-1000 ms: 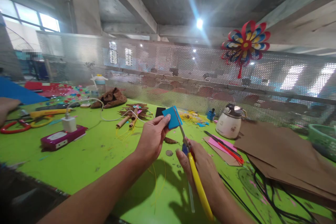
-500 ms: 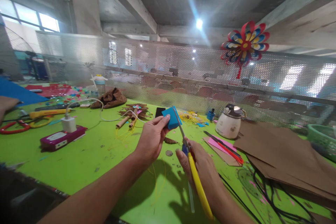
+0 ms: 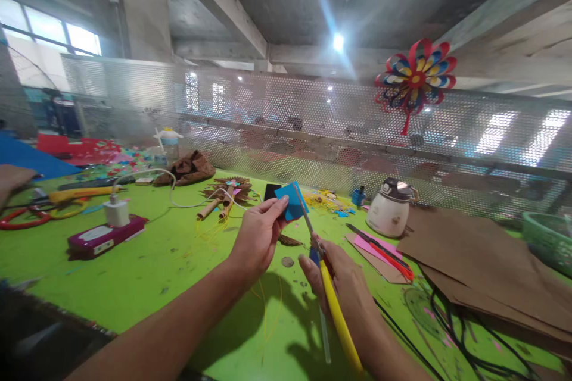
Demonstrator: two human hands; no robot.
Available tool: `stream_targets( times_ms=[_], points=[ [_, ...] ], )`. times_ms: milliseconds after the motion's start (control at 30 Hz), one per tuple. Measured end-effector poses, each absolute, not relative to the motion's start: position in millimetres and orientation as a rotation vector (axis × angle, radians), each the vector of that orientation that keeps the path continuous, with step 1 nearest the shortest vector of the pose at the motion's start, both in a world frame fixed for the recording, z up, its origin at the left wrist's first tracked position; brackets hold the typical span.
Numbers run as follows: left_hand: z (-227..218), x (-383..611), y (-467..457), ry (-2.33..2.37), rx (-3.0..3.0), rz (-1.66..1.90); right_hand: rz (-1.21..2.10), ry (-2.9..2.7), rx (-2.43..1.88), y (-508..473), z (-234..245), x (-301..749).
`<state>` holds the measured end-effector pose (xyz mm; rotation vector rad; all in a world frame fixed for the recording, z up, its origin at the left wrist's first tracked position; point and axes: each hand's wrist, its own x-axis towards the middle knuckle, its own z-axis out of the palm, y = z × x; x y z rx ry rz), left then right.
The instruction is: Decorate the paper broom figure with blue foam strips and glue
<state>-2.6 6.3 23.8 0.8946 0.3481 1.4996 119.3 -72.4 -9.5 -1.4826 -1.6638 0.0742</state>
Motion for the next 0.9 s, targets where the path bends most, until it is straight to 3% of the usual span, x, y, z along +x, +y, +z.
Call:
stream_targets(
  times_ms=[900],
  points=[
    [24.5,-2.8,7.2,0.347,0.866,1.490,0.048,-1.683,-1.459,-74.1,-6.6,120.6]
  ],
)
